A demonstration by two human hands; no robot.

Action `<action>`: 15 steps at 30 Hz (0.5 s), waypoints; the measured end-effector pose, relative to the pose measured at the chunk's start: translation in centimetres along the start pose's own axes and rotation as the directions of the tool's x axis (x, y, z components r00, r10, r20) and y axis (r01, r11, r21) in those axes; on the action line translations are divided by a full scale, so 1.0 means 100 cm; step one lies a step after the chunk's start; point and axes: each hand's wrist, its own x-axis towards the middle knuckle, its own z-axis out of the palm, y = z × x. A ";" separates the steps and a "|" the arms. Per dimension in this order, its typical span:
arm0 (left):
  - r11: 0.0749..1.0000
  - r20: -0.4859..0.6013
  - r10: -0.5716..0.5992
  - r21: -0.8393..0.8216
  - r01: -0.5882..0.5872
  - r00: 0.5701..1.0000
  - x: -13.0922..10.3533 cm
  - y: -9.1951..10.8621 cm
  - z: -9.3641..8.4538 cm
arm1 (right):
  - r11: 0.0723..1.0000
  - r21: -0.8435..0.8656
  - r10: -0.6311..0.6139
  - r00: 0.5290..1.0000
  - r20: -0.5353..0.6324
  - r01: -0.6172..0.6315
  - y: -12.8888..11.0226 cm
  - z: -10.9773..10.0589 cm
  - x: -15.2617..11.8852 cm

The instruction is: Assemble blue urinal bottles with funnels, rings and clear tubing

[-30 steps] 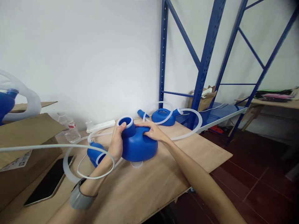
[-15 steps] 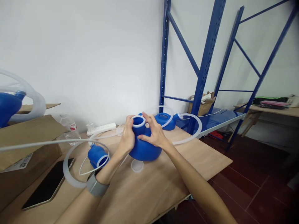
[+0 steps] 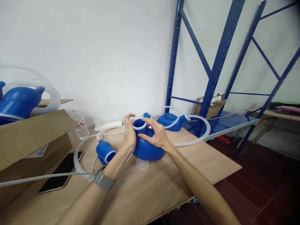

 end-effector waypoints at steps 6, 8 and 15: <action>0.984 0.153 -0.156 -0.065 0.168 0.976 0.004 0.025 0.002 | 0.998 0.020 -0.063 0.998 -0.001 0.063 0.005 -0.005 -0.002; 0.971 0.211 -0.206 -0.074 0.226 0.955 0.004 0.032 0.002 | 0.997 0.002 -0.073 0.997 0.001 0.073 0.007 -0.006 -0.003; 0.907 0.290 -0.312 -0.191 0.374 0.905 0.001 0.021 -0.001 | 0.987 -0.086 -0.131 0.989 0.063 0.136 0.015 -0.012 -0.008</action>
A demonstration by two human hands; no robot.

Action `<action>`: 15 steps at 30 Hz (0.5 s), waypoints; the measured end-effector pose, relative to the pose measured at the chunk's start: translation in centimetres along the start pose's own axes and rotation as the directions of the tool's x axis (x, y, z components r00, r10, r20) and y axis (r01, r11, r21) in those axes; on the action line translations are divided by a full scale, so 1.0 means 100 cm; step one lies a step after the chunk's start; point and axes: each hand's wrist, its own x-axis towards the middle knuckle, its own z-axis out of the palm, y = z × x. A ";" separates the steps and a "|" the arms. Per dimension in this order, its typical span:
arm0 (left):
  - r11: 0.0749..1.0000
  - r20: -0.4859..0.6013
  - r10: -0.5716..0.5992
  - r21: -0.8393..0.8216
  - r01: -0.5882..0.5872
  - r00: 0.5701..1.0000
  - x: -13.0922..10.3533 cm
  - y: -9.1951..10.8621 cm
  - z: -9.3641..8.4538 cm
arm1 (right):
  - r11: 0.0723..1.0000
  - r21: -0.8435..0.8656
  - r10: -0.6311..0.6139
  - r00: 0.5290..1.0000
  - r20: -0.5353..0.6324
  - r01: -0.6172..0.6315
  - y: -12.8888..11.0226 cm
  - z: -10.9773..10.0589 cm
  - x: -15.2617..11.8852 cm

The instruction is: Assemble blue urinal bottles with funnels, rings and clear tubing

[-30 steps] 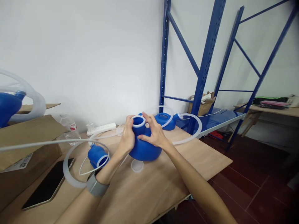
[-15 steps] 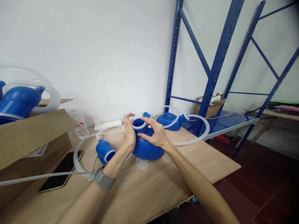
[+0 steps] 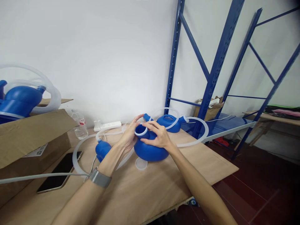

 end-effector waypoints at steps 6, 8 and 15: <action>0.918 -0.062 -0.005 0.394 0.029 0.998 0.004 -0.032 -0.036 | 0.981 -0.154 0.139 0.977 0.160 -0.114 0.032 -0.021 -0.004; 0.737 0.021 0.001 0.676 -0.015 1.000 -0.004 -0.045 -0.049 | 0.970 -0.184 0.193 0.966 0.174 -0.160 0.042 -0.028 -0.005; 0.057 0.454 -0.403 0.879 -0.474 0.795 -0.037 -0.063 -0.074 | 0.956 -0.229 0.258 0.891 0.372 -0.181 0.040 -0.023 -0.007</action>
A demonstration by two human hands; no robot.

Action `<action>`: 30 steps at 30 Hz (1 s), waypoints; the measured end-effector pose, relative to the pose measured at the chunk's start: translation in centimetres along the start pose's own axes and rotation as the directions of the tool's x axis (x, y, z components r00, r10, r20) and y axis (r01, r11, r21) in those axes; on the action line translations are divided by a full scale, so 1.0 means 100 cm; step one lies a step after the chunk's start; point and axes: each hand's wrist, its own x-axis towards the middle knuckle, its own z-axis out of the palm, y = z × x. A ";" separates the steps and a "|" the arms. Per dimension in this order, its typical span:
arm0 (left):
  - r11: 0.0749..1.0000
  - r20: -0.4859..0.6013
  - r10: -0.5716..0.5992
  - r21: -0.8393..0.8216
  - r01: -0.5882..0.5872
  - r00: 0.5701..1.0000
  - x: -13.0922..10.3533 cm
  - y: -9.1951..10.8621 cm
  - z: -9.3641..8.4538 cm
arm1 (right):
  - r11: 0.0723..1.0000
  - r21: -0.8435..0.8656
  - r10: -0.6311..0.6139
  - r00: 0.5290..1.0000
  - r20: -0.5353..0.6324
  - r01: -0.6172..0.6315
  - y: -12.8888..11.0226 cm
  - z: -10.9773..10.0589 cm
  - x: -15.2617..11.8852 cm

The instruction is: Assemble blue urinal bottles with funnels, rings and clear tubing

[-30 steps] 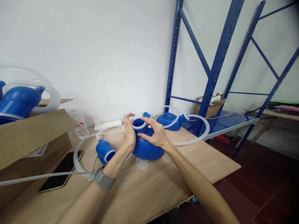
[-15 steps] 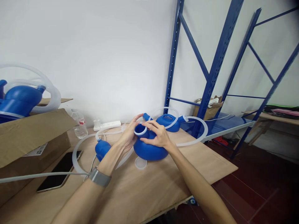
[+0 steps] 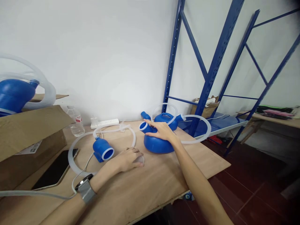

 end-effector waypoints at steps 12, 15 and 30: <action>0.998 0.025 -0.067 0.016 0.067 0.997 -0.059 -0.017 -0.020 | 0.988 0.051 -0.149 0.988 0.030 0.148 -0.044 0.033 0.007; 0.986 -0.061 -0.100 -0.139 0.091 0.993 -0.070 -0.018 -0.032 | 0.979 0.082 -0.189 0.981 0.034 0.186 -0.057 0.036 0.007; 0.512 -0.604 -0.562 -0.791 -0.335 0.565 -0.059 -0.005 -0.049 | 0.986 0.080 -0.151 0.987 0.061 0.146 -0.076 0.047 0.009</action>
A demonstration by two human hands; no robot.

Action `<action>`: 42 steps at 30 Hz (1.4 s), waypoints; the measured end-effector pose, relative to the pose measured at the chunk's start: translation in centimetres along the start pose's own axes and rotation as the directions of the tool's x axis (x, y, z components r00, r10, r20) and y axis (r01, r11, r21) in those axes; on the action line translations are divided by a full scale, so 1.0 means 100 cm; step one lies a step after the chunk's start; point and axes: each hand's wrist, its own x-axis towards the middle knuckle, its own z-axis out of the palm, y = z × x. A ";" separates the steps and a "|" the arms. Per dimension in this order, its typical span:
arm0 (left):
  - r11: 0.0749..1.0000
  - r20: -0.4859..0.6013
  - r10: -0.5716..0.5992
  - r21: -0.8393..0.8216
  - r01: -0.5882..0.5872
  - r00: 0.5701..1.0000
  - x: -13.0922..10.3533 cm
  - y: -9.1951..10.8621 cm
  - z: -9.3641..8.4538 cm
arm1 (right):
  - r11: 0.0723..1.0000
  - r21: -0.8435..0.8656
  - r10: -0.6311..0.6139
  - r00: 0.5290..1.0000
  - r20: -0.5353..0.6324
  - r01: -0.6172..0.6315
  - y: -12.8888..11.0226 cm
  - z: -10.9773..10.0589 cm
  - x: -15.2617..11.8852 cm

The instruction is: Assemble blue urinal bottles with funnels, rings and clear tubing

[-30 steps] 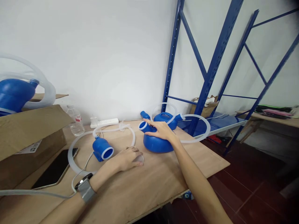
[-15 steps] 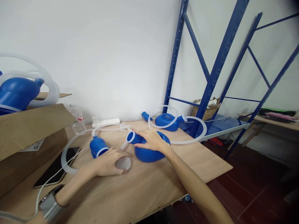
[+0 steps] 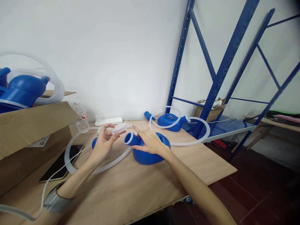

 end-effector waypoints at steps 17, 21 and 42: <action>0.693 0.225 0.308 0.613 -0.379 0.925 -0.001 -0.036 -0.003 | 0.998 0.051 -0.015 0.989 -0.150 0.023 -0.009 0.000 0.000; 0.507 0.299 0.437 0.697 -0.506 0.849 -0.011 -0.044 0.002 | 0.997 0.067 -0.029 0.984 -0.174 0.042 -0.008 0.001 0.000; 0.434 0.378 0.390 0.729 -0.530 0.840 -0.029 -0.061 0.010 | 0.995 0.094 -0.007 0.960 -0.280 0.034 0.006 0.017 0.001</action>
